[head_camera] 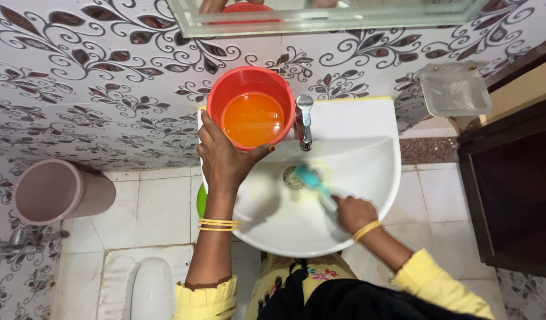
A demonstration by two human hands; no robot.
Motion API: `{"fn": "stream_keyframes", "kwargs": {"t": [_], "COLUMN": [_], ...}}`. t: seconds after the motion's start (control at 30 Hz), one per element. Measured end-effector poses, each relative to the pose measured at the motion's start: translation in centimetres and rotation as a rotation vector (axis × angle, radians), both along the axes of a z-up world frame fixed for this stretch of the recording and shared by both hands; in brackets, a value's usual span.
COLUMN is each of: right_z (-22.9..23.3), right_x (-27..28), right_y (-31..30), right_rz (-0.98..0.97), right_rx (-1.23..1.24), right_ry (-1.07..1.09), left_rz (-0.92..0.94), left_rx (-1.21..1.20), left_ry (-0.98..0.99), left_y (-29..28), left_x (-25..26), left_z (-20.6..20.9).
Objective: The person scrubs the inside of a white bathroom sink using a blue scrub brush while holding an orange bowl in the other hand. They repeatedly pour water from the bowl into the sink to rinse the surface during the cleaning process.
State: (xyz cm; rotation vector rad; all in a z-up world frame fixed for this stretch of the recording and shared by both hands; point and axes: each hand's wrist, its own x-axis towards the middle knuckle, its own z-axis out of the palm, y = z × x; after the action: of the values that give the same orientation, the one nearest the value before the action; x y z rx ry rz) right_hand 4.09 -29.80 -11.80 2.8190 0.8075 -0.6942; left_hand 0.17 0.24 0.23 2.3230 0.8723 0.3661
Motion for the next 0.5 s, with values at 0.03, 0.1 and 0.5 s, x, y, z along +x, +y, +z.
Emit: {"fn": "stream_keyframes", "kwargs": {"t": [0.03,0.1,0.5], "right_z": [0.0,1.3,-0.2], "right_x": [1.0,1.6,0.6], "right_y": [-0.6,-3.1,0.3], "right_rz": [-0.026,-0.094,-0.048], "right_rx": [-0.006,-0.05,-0.001], "right_ry": [-0.095,-0.017,0.039], "left_rz": [0.002,0.013,-0.007], "left_rx": [-0.007,-0.019,0.037], "left_ry": [0.015,0.037,-0.079], "left_y": [-0.1,-0.1,0.1], "left_x": [-0.1,0.0,-0.3], "left_z": [-0.1,-0.2,-1.2]}}
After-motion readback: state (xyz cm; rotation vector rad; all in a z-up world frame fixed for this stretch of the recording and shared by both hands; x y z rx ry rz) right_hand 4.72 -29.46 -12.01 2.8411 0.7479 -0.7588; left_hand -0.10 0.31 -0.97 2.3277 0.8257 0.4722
